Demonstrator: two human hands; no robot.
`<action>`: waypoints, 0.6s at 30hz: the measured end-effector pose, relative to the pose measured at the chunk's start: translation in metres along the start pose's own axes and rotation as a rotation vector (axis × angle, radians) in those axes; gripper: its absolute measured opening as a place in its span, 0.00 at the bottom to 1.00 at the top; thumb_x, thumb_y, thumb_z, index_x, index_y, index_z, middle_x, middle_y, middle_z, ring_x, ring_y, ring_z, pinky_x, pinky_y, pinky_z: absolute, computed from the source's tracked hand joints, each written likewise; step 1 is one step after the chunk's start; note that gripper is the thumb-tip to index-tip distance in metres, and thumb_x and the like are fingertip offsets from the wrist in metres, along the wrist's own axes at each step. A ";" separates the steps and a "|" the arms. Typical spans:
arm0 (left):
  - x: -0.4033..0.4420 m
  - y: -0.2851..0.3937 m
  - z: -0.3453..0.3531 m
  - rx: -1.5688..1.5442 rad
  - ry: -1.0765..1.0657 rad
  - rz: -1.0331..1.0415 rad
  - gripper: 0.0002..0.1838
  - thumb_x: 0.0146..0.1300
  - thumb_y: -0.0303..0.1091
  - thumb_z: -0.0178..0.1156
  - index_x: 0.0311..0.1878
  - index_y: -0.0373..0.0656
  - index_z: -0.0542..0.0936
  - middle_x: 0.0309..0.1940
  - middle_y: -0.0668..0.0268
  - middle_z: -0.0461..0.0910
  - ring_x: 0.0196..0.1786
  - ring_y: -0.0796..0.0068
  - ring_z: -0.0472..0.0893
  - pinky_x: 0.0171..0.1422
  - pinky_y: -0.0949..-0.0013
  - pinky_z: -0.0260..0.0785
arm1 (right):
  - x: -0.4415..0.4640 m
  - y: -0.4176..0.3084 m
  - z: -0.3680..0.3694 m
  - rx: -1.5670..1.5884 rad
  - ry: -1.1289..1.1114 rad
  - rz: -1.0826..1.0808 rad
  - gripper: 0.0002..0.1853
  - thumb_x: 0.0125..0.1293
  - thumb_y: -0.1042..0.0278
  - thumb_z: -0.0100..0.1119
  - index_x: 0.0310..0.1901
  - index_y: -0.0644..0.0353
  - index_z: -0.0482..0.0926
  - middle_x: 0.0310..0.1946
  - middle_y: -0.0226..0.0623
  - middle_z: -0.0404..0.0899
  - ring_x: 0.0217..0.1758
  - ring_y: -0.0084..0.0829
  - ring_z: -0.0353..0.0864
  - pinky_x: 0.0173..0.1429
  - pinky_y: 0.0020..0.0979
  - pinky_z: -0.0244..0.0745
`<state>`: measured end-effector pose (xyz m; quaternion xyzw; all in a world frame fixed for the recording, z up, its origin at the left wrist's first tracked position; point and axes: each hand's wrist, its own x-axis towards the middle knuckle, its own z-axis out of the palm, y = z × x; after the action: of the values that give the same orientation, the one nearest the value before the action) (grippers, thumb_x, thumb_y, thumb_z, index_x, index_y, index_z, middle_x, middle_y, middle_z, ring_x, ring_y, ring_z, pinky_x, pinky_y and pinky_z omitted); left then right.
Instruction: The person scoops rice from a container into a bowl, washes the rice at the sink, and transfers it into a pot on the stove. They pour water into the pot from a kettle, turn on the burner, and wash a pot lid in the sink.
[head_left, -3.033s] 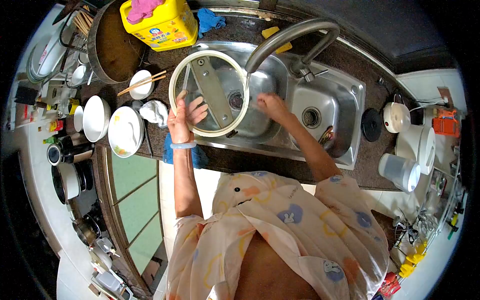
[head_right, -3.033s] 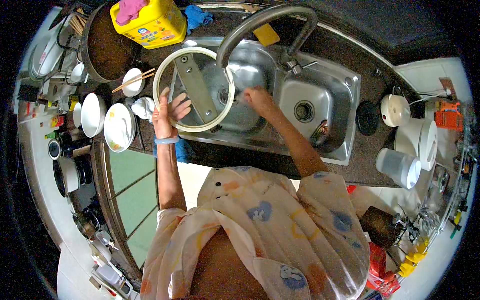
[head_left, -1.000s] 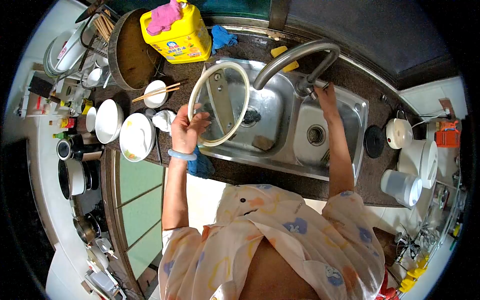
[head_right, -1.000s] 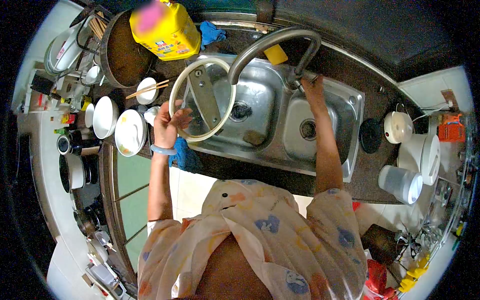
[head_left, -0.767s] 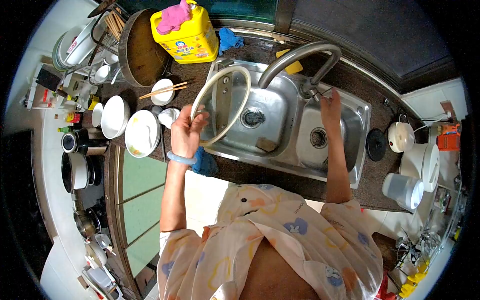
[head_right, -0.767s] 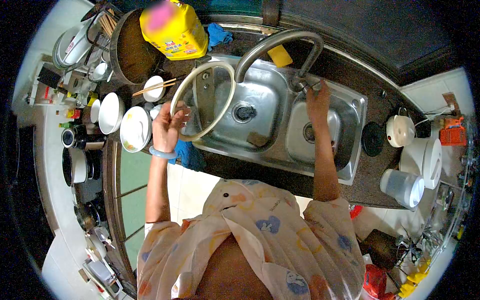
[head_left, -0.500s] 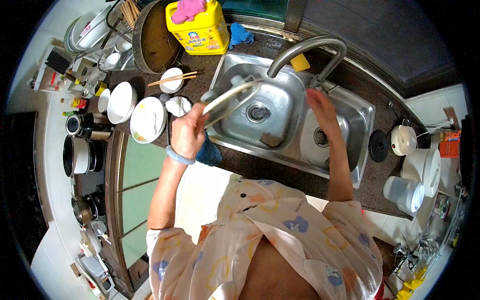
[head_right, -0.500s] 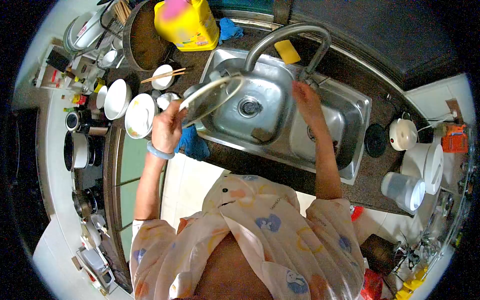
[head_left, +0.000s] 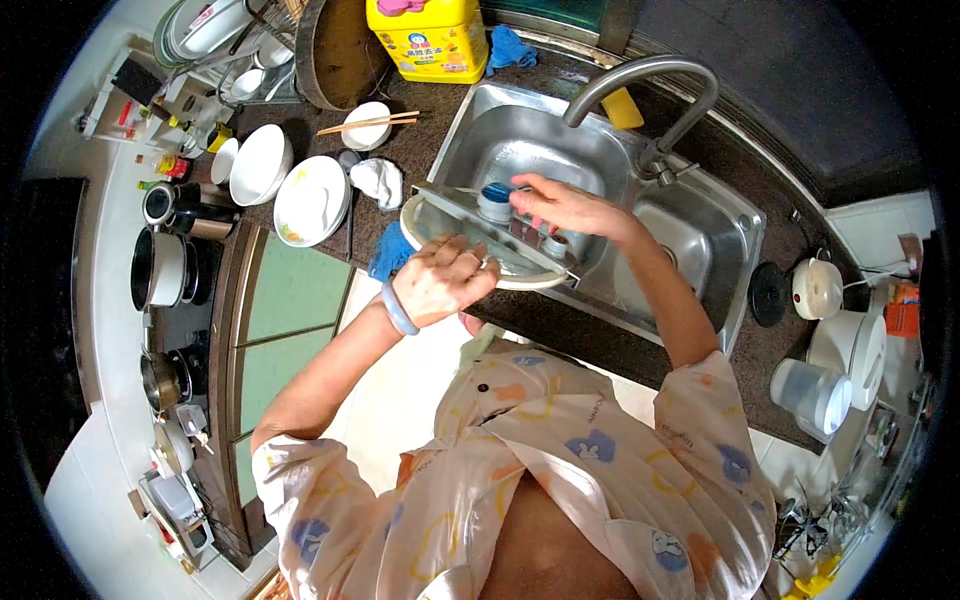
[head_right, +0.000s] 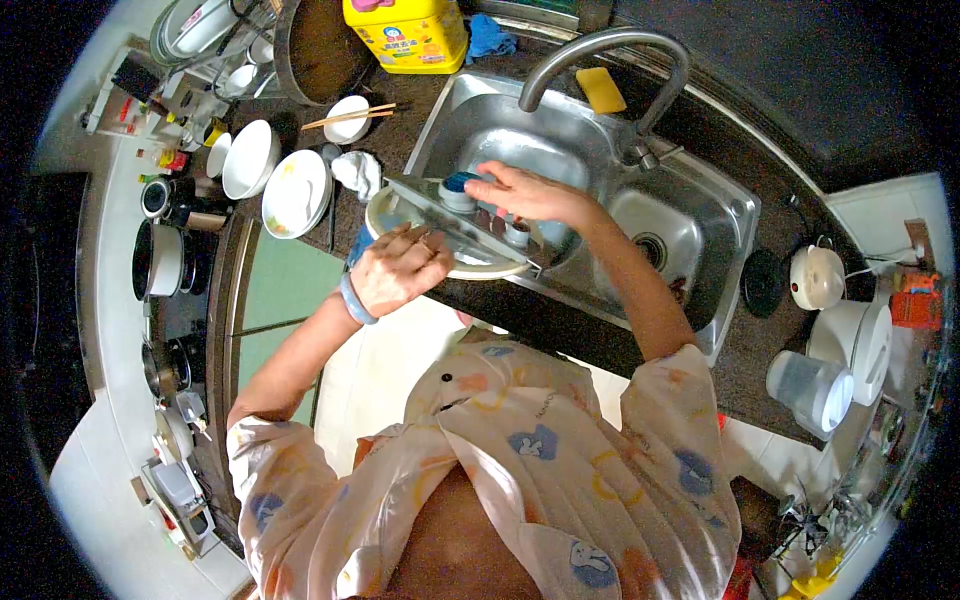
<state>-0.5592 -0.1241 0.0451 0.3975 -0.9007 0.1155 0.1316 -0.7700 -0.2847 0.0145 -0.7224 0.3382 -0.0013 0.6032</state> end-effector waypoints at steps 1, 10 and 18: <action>-0.001 0.002 0.000 -0.013 -0.001 0.028 0.15 0.52 0.36 0.59 0.44 0.47 0.78 0.43 0.63 0.81 0.47 0.63 0.82 0.56 0.58 0.76 | 0.002 -0.003 0.005 -0.091 -0.003 -0.004 0.34 0.73 0.41 0.47 0.69 0.59 0.60 0.49 0.39 0.77 0.48 0.29 0.77 0.51 0.29 0.73; -0.007 0.007 -0.005 -0.080 0.077 0.133 0.15 0.49 0.35 0.59 0.42 0.45 0.76 0.38 0.65 0.81 0.39 0.67 0.82 0.52 0.62 0.77 | 0.017 -0.002 0.040 -0.260 0.151 -0.332 0.33 0.67 0.46 0.58 0.65 0.61 0.65 0.58 0.46 0.72 0.62 0.37 0.71 0.65 0.34 0.65; -0.061 0.008 -0.011 -0.089 0.210 0.010 0.13 0.50 0.35 0.58 0.40 0.43 0.77 0.41 0.61 0.81 0.46 0.61 0.81 0.60 0.57 0.73 | 0.023 -0.021 0.079 -0.402 0.442 -0.452 0.16 0.54 0.70 0.64 0.44 0.60 0.72 0.42 0.40 0.72 0.50 0.36 0.73 0.57 0.34 0.66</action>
<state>-0.5245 -0.0738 0.0343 0.3725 -0.8882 0.1171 0.2421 -0.7093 -0.2264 0.0021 -0.8649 0.2860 -0.2239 0.3464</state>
